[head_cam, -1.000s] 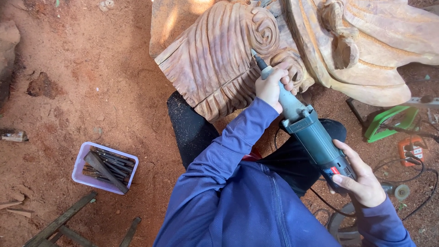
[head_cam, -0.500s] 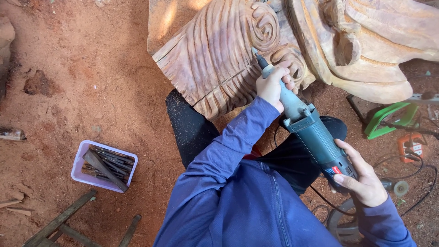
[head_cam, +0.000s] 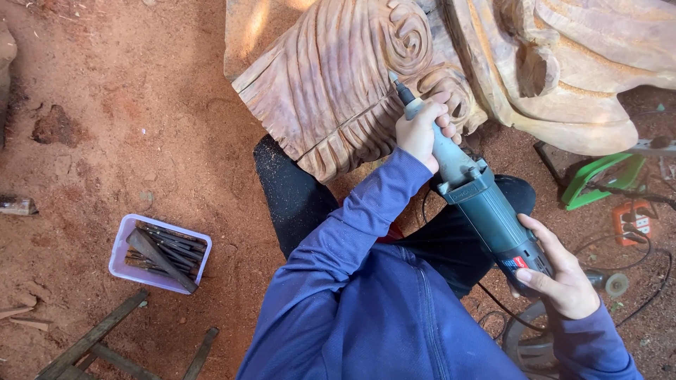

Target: Using a handheld rotary power tool to sand and refine the intricate details of a large wooden sculpture

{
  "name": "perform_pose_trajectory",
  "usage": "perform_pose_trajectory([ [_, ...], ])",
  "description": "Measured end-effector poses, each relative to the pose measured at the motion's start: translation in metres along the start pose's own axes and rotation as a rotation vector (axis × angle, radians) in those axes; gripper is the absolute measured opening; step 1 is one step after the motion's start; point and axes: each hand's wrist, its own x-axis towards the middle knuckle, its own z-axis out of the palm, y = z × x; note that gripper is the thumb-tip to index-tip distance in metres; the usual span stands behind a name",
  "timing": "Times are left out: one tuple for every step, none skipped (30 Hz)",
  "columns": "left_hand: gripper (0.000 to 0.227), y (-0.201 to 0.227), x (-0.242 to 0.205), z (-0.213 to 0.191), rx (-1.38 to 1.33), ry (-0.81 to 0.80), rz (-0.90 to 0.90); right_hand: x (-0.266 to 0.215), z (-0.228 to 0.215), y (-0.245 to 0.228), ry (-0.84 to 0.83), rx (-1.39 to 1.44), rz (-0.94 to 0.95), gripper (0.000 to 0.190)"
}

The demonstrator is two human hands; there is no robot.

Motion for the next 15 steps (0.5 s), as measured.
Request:
perform_pose_trajectory([
  [0.038, 0.000, -0.001, 0.000, 0.000, 0.000, -0.001, -0.001, 0.001, -0.003, 0.001, 0.000, 0.001, 0.095],
  [0.041, 0.001, -0.002, -0.001, 0.010, -0.016, 0.002, -0.002, 0.002, -0.006, 0.006, 0.023, 0.037, 0.096],
  [0.044, 0.002, -0.002, -0.002, 0.021, -0.031, 0.006, -0.002, 0.003, -0.009, 0.010, 0.048, 0.073, 0.097],
  [0.044, 0.000, -0.001, -0.003, 0.021, -0.030, 0.007, -0.002, 0.004, -0.011, 0.009, 0.048, 0.073, 0.097],
  [0.039, -0.002, 0.001, -0.004, 0.010, -0.032, 0.021, -0.003, 0.006, -0.013, 0.009, 0.098, 0.087, 0.098],
  [0.035, -0.003, 0.002, -0.005, -0.002, -0.034, 0.035, -0.004, 0.007, -0.015, 0.010, 0.148, 0.100, 0.098],
  [0.035, -0.005, 0.004, -0.006, -0.002, -0.033, 0.034, -0.005, 0.008, -0.016, 0.010, 0.148, 0.101, 0.098],
  [0.034, -0.007, 0.007, -0.007, -0.003, -0.034, 0.034, -0.006, 0.009, -0.017, 0.014, 0.180, 0.101, 0.098],
  [0.033, -0.009, 0.009, -0.008, -0.004, -0.034, 0.034, -0.006, 0.011, -0.018, 0.018, 0.211, 0.100, 0.097],
  [0.033, -0.008, 0.007, -0.008, -0.004, -0.034, 0.034, -0.005, 0.009, -0.016, 0.018, 0.210, 0.101, 0.097],
  [0.035, -0.006, 0.005, -0.007, -0.002, -0.033, 0.020, -0.005, 0.007, -0.014, 0.016, 0.130, 0.087, 0.097],
  [0.037, -0.004, 0.003, -0.006, 0.001, -0.033, 0.006, -0.004, 0.005, -0.012, 0.013, 0.050, 0.072, 0.096],
  [0.037, -0.005, 0.004, -0.007, 0.000, -0.032, 0.005, -0.005, 0.005, -0.011, 0.013, 0.050, 0.073, 0.096],
  [0.036, -0.006, 0.005, -0.008, -0.003, -0.036, 0.015, -0.005, 0.006, -0.010, 0.016, 0.044, 0.056, 0.096],
  [0.035, -0.007, 0.005, -0.008, -0.007, -0.040, 0.025, -0.005, 0.006, -0.010, 0.019, 0.038, 0.039, 0.096],
])
